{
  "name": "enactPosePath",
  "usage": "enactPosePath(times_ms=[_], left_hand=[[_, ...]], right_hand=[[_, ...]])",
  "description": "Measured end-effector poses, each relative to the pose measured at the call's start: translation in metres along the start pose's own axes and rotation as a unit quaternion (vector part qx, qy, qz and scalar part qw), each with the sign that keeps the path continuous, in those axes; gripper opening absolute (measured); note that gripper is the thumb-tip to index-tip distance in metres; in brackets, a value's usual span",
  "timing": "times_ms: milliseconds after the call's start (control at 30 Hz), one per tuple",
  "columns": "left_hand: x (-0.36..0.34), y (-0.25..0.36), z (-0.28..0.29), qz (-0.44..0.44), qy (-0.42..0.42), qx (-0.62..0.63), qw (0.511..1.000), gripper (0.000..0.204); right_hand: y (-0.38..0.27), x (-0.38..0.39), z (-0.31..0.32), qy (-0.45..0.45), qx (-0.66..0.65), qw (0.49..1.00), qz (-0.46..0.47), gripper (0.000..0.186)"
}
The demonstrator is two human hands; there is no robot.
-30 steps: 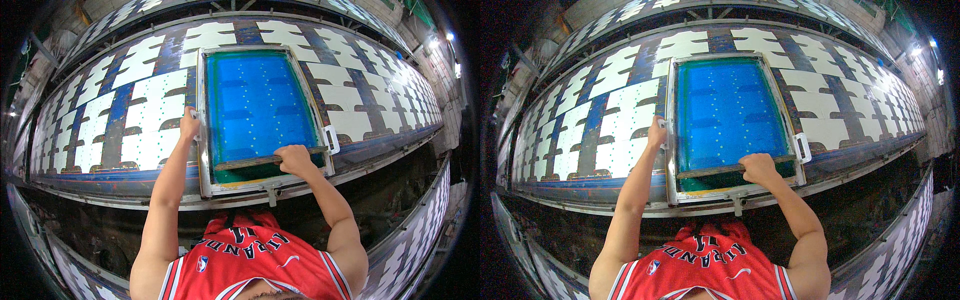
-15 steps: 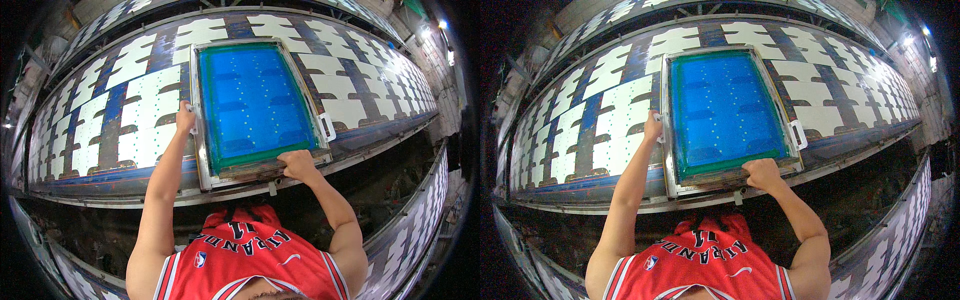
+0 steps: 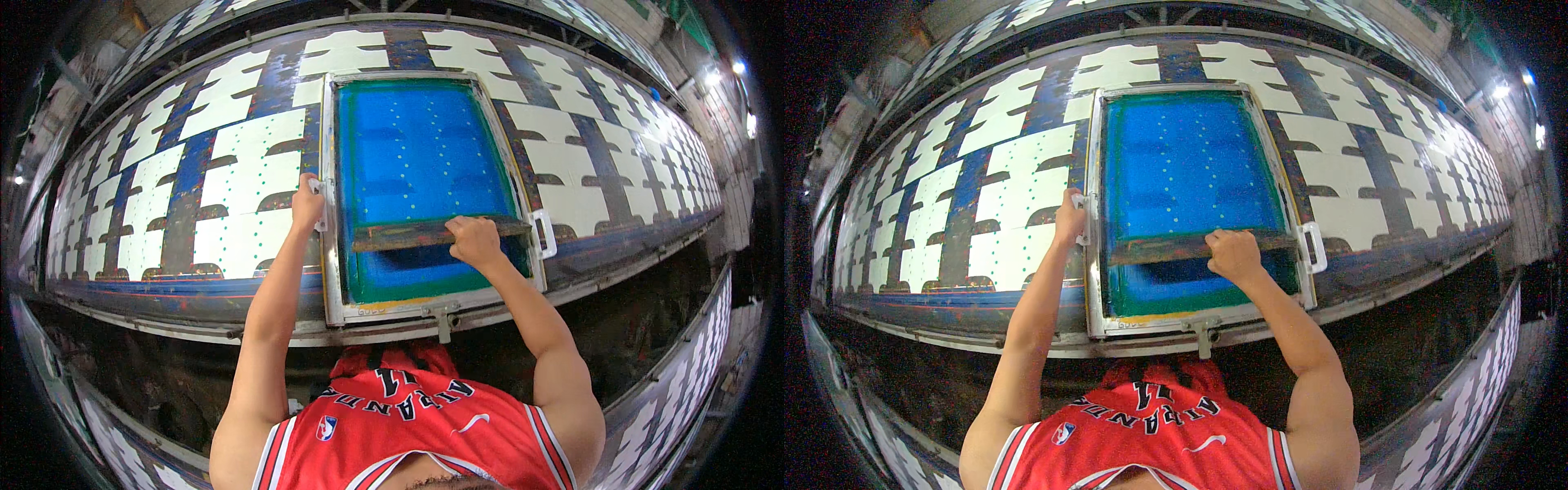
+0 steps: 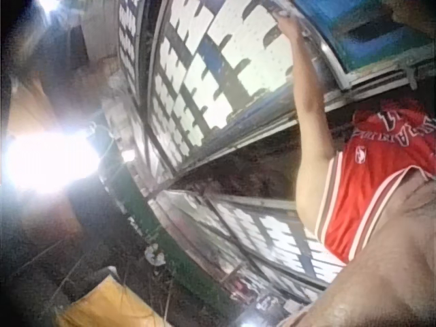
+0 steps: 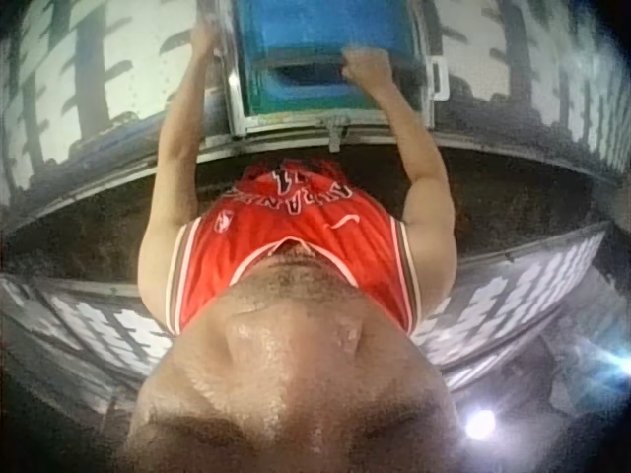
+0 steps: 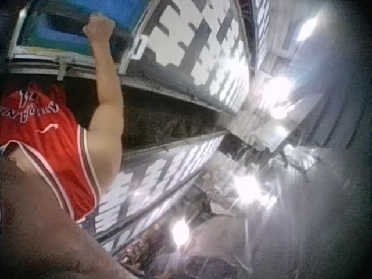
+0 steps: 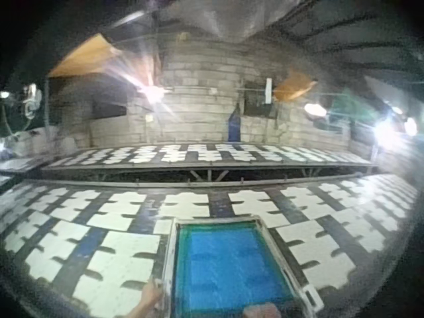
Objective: The person uses a squeegee to spread blue ink across a screen printing frame placed over a patterned surface. They repeatedly pull the squeegee across the screen to transfer ink through the mesh onto the underlying material.
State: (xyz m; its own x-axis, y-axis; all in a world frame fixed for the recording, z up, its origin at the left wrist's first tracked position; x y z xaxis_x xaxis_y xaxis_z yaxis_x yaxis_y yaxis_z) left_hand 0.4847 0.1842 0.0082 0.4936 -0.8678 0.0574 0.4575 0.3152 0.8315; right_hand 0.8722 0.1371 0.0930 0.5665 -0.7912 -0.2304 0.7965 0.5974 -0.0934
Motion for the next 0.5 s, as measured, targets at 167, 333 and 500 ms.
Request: enactPosePath(times_ms=[167,333,500], left_hand=[[0.003,0.006,0.005,0.016,0.022,-0.042,0.999,0.052],[0.004,0.01,0.005,0.026,0.021,-0.065,0.997,0.052],[0.003,0.007,0.004,0.028,0.031,-0.064,0.997,0.051]], right_hand=[[0.049,-0.085,-0.023,-0.026,0.027,0.999,-0.006,0.035],[0.095,-0.174,-0.037,0.019,0.009,0.999,0.041,0.022],[0.138,-0.263,-0.059,-0.002,0.038,0.999,0.028,0.021]])
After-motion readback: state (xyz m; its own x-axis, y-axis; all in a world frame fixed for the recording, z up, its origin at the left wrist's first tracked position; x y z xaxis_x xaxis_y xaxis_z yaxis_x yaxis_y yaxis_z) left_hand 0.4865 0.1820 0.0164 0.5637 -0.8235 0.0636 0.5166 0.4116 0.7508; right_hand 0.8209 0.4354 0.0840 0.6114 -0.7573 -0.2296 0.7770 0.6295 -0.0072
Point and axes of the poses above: each hand's wrist, its own x-axis away from the middle knuckle, its own z-axis out of the back of the hand, y = z × x, the point moved 8 cm from there along -x, towards the middle knuckle, and after that the axes turned 5 degrees about y, right-handed, at the moved point
